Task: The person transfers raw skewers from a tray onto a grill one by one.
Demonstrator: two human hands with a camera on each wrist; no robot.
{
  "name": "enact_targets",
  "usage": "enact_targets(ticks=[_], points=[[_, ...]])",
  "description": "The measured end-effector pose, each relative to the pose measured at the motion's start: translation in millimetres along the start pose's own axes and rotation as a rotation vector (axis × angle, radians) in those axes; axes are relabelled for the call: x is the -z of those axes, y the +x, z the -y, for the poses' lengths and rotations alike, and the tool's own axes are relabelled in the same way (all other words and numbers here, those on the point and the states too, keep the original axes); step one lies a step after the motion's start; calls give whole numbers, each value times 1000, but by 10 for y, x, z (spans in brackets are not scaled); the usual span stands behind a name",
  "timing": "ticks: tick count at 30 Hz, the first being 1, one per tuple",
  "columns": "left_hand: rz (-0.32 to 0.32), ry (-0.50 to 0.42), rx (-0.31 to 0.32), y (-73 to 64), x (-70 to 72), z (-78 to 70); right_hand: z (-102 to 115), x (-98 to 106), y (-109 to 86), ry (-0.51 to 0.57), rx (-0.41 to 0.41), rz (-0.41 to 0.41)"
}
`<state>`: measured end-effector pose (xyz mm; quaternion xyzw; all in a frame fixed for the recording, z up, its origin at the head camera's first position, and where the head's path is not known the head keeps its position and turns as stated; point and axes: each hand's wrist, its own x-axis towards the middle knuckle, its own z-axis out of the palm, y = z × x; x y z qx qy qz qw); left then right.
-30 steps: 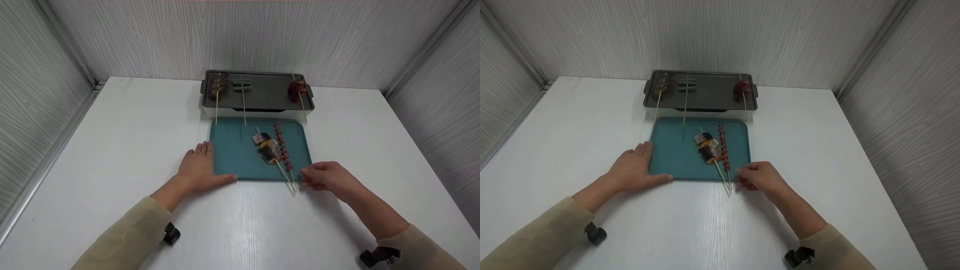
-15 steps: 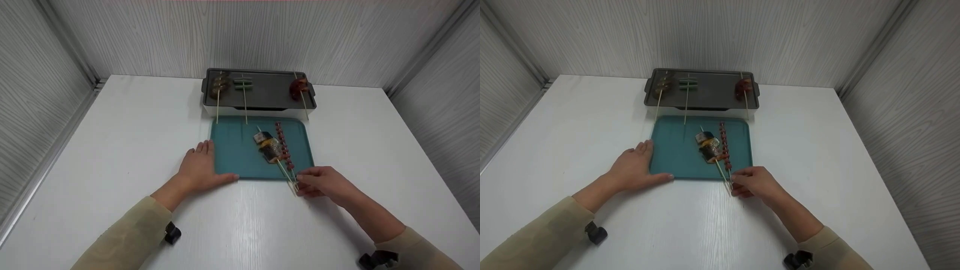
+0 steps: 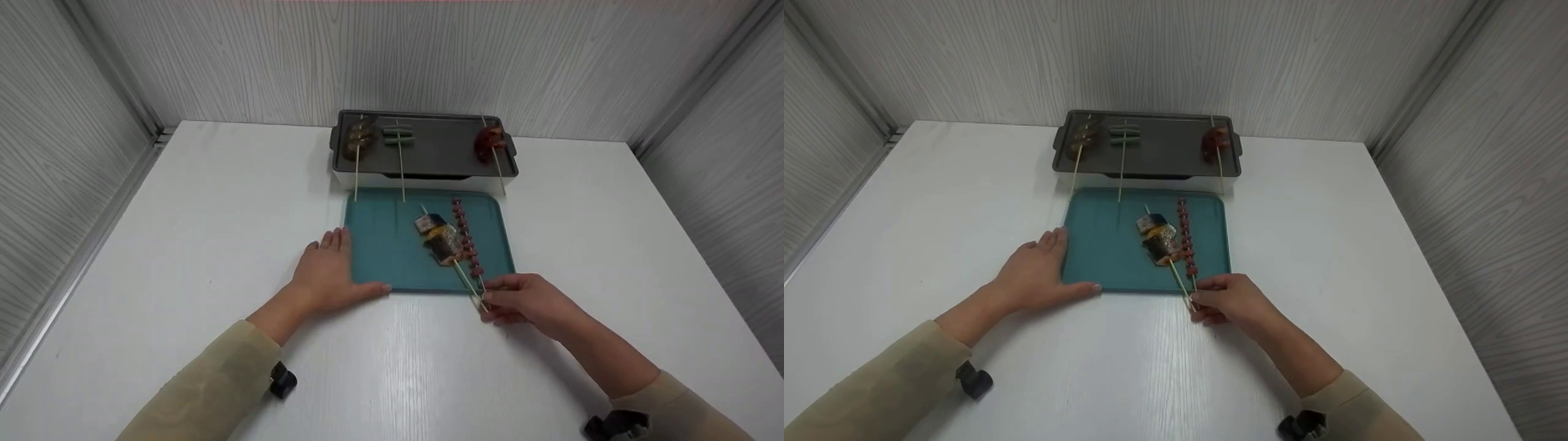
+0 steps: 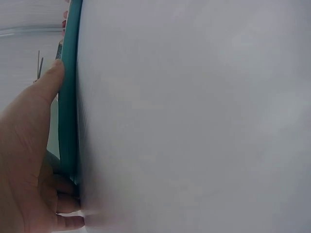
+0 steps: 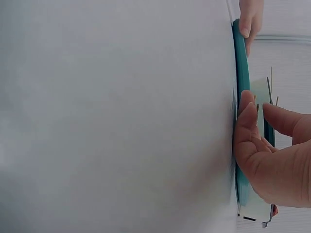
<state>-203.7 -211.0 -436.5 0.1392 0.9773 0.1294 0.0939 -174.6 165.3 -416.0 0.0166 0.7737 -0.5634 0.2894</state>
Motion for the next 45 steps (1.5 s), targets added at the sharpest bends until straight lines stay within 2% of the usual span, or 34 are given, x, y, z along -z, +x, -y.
enact_targets(ticks=[16,36,45], points=[[2,-11,11,2,0,-8,64,40,-94,-89,23,-104],[-5,-3,3,10,14,-11,277,77,-315,-60,102,-94],[-23,-22,-6,-3,-4,-1,496,122,-258,-59,145,-109]])
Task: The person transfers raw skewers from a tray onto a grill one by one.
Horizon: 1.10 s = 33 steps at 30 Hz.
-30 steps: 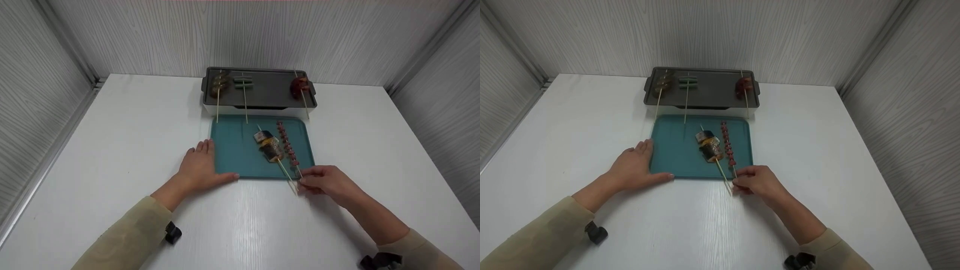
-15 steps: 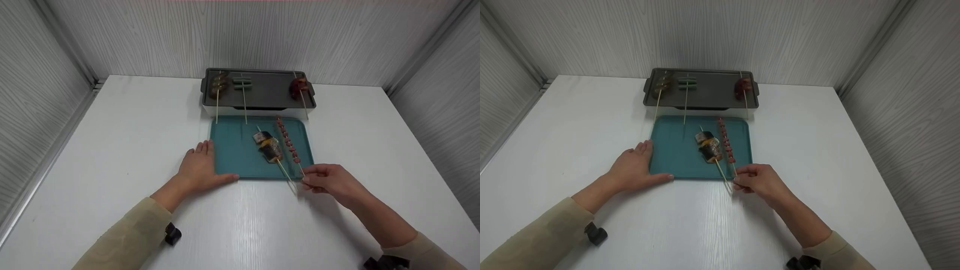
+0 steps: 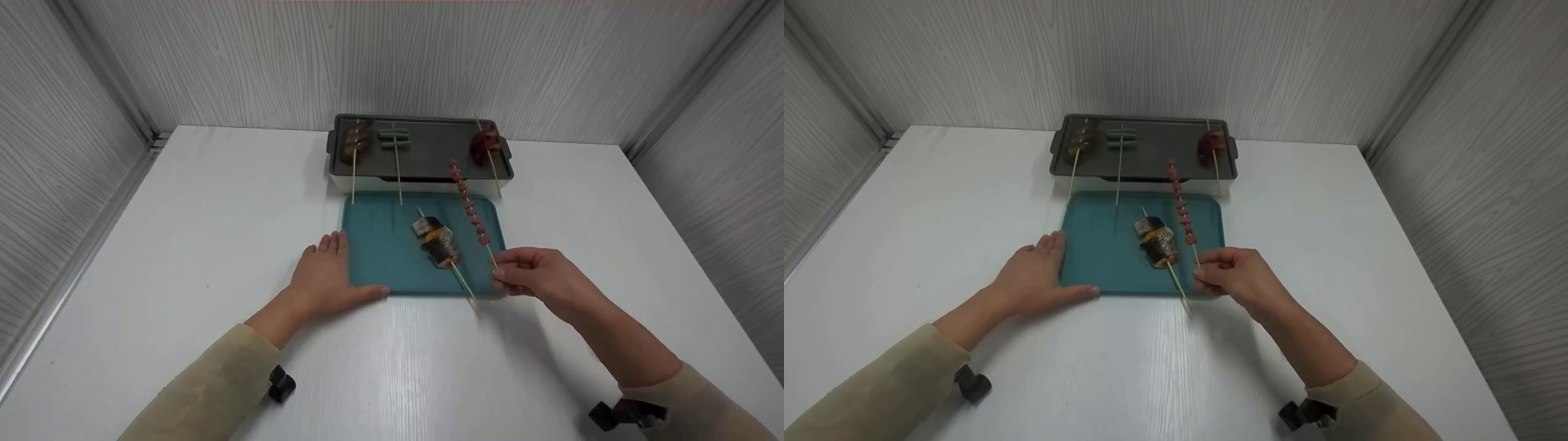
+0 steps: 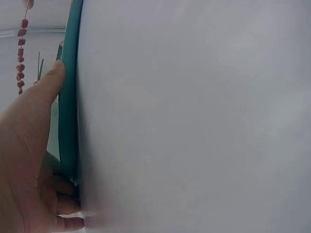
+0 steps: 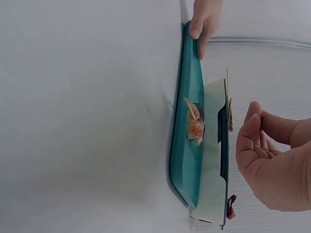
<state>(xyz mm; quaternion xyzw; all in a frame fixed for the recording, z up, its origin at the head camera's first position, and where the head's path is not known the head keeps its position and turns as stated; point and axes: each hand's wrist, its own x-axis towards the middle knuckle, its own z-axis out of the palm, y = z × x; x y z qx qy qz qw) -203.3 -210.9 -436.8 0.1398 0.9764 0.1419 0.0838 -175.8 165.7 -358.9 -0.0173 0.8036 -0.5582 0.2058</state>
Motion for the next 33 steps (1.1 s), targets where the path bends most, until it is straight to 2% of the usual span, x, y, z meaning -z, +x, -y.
enact_targets(ticks=[6,17,25,33], points=[[0,-6,6,12,-2,-2,179,63,155,-17,13,-31],[2,3,5,6,-4,4,453,39,573,55,20,-87],[8,19,12,6,-6,-1,573,37,901,124,15,-127],[7,7,20,0,7,-9,588,40,1148,175,-19,-162]])
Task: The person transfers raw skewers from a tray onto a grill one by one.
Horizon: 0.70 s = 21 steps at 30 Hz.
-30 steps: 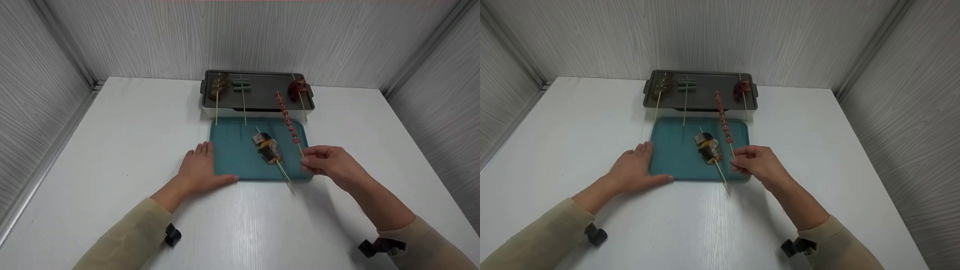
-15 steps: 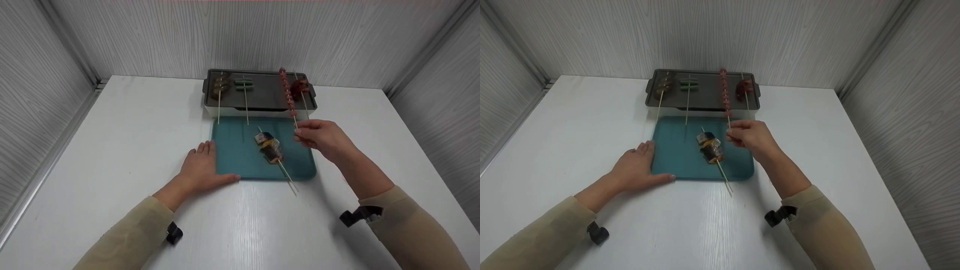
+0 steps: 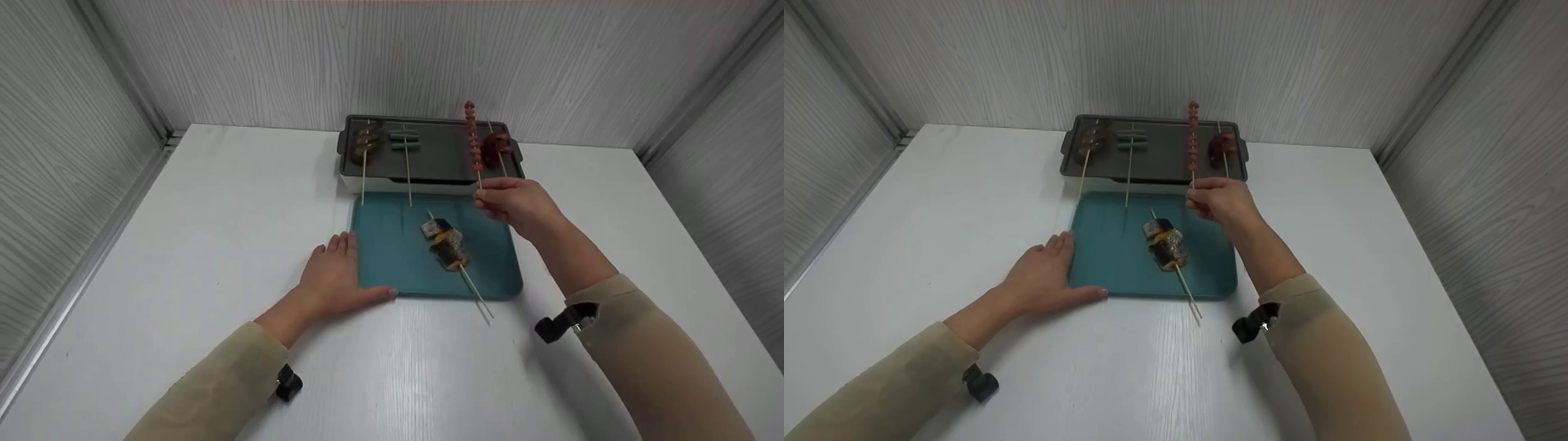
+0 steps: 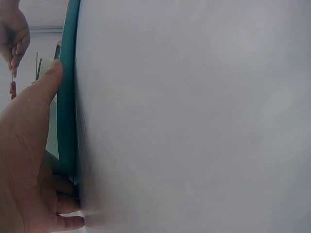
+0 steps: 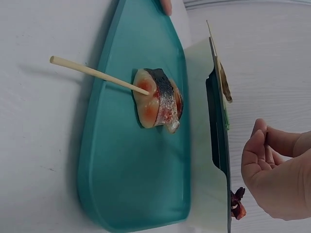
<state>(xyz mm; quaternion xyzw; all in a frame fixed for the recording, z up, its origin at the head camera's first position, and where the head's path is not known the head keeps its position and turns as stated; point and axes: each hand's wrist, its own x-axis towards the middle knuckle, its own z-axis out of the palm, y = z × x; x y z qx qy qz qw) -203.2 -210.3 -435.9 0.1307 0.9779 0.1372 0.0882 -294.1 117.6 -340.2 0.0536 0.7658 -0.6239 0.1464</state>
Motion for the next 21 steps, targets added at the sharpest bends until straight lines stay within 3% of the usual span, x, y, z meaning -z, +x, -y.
enact_targets(ticks=[21], points=[[16,9,6,-15,5,-11,-126,-15,380,33,-84,-50]])
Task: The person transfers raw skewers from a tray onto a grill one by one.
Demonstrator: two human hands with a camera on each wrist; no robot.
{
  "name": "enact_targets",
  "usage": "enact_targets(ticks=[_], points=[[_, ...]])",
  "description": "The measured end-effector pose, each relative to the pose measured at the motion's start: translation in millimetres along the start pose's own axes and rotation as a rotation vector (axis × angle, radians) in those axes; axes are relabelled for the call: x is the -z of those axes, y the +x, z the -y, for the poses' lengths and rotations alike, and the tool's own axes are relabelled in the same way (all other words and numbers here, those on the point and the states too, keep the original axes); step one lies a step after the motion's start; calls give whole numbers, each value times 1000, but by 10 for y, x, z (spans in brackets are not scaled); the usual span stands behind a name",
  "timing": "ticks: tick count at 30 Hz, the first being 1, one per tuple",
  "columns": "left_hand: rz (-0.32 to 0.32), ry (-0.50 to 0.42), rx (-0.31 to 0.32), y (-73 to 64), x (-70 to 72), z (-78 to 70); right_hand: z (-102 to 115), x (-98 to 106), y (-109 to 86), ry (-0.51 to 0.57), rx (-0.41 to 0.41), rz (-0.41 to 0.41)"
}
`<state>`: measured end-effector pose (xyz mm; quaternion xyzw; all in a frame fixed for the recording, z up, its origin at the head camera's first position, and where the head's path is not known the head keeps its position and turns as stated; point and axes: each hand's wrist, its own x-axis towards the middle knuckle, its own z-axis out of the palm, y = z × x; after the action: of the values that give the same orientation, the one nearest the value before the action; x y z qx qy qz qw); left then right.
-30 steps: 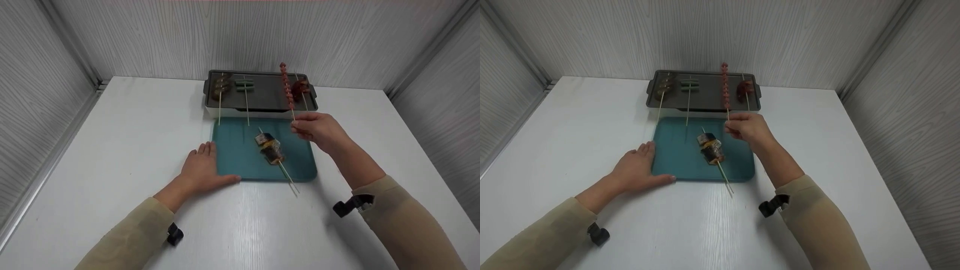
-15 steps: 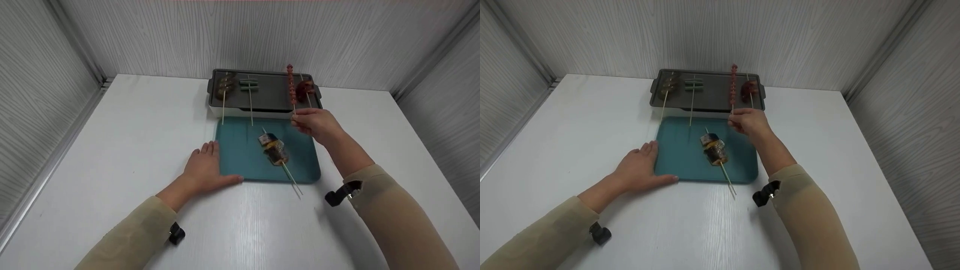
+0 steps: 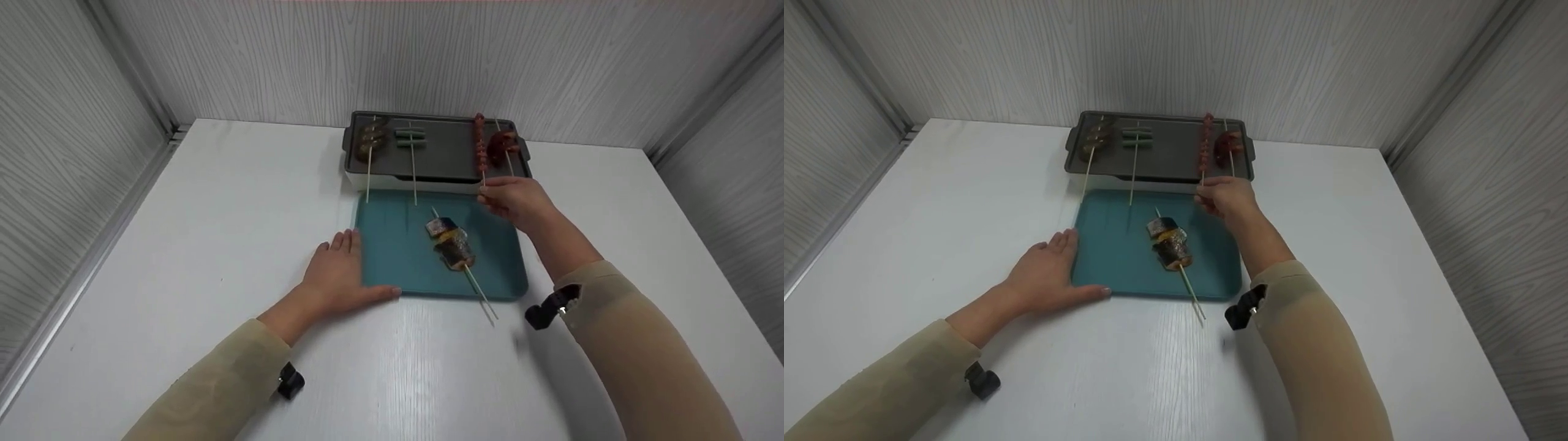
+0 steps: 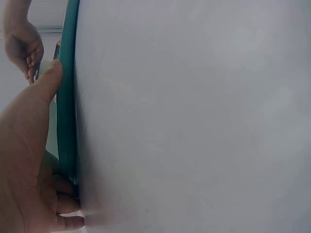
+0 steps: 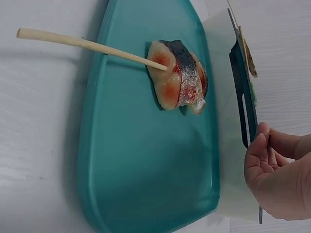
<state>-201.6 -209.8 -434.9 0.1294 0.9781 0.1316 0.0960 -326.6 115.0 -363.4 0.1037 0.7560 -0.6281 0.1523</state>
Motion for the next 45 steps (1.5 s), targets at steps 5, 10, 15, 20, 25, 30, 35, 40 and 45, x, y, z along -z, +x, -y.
enact_targets(ticks=[5,10,15,20,25,30,35,40,45], points=[[7,3,1,-4,-9,0,-10,-15,-1,9,-17,-14],[12,10,-2,-3,-6,4,-14,-34,-18,-12,-9,-22],[17,12,-4,4,0,4,-28,-31,-31,-25,-8,-39],[15,-1,-8,9,3,9,-43,-22,-28,-25,-14,-49],[9,-5,-15,21,-2,9,-69,1,-35,1,-22,-40],[9,-3,-17,39,-17,12,-103,22,-58,23,-20,-27],[8,2,-14,44,-13,33,-130,40,-124,-3,4,7],[5,8,-11,60,6,71,-214,115,-337,-147,46,32],[11,17,-14,74,9,64,-404,232,-644,-254,38,86]])
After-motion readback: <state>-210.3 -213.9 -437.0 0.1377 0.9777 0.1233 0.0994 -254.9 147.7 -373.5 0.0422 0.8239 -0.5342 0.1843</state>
